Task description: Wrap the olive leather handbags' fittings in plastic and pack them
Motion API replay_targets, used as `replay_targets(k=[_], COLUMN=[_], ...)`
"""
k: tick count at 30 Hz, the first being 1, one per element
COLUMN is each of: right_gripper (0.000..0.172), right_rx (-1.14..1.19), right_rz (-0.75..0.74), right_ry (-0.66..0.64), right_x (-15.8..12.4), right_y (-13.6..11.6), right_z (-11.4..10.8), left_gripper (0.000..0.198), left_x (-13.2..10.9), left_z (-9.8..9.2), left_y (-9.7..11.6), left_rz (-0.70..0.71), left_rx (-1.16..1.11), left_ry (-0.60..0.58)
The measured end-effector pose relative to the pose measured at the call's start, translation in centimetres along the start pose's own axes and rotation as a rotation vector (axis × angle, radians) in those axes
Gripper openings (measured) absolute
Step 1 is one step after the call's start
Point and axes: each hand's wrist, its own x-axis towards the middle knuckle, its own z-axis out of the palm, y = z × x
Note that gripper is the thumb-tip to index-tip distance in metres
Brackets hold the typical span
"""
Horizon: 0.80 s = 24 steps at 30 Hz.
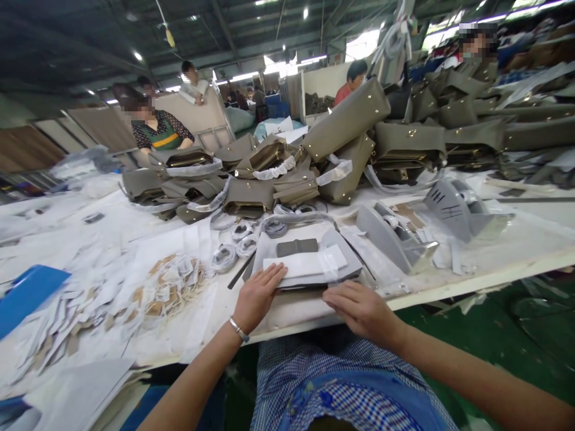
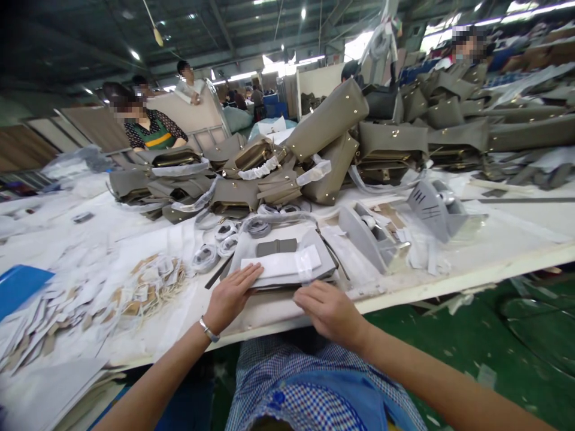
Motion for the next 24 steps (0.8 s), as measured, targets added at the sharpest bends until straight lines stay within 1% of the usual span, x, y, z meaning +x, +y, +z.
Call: replay_targets(k=[1,3,4,5,6,7,9,11,13,15,17,19,20,21,24], right_gripper=[0.025,0.025,0.027,0.028,0.029,0.03,0.028,0.021,0.015,0.015,0.019,0.025,0.027,0.029,0.036], right_rx=[0.152,0.467,0.604,0.721,0.811,0.868,0.905,0.861,0.76,0.65,0.531,0.38,0.282,0.169,-0.212], right_rz=[0.136,0.441,0.559,0.635,0.675,0.689,0.658,0.586,0.478,0.344,0.201,0.121,0.12,0.145,0.297], right_ry=[-0.027,-0.109,-0.146,-0.166,-0.157,-0.119,-0.002,0.121,0.196,0.209,0.177,0.164,0.17,0.183,0.195], right_x=[-0.3,-0.3,-0.2,-0.1,0.1,0.3,0.6,1.0,1.5,2.2,2.7,2.6,2.3,1.8,-0.2], right_y=[-0.5,-1.1,-1.3,-1.3,-1.4,-1.6,-2.2,-3.1,-4.0,-4.3,-3.5,-1.4,0.1,1.8,7.3], right_z=[0.4,1.4,1.8,2.2,2.5,2.8,3.3,3.7,3.8,3.5,2.6,1.4,0.7,0.0,-1.7], left_gripper=[0.052,0.052,0.052,0.053,0.054,0.056,0.063,0.07,0.071,0.071,0.071,0.069,0.067,0.066,0.068], left_x=[-0.1,-0.1,0.0,0.0,0.0,0.0,0.0,-0.2,-0.3,-0.5,-0.6,-0.5,-0.4,-0.3,0.2], left_z=[0.1,-0.1,-0.3,-0.4,-0.6,-0.8,-0.8,-0.5,0.1,0.6,0.9,0.8,0.6,0.3,-0.6], left_y=[0.0,0.0,0.0,0.1,0.3,0.4,0.7,0.8,0.8,0.6,0.5,0.4,0.5,0.5,0.6], left_rz=[-0.01,-0.019,-0.019,-0.019,-0.017,-0.018,-0.022,-0.044,-0.101,-0.188,-0.27,-0.341,-0.38,-0.426,-0.582], left_rx=[-0.026,-0.066,-0.079,-0.087,-0.089,-0.086,-0.064,-0.027,0.021,0.066,0.081,0.066,0.05,0.034,-0.024], left_ry=[0.0,0.002,0.004,0.007,0.01,0.013,0.018,0.047,0.124,0.219,0.272,0.283,0.286,0.29,0.305])
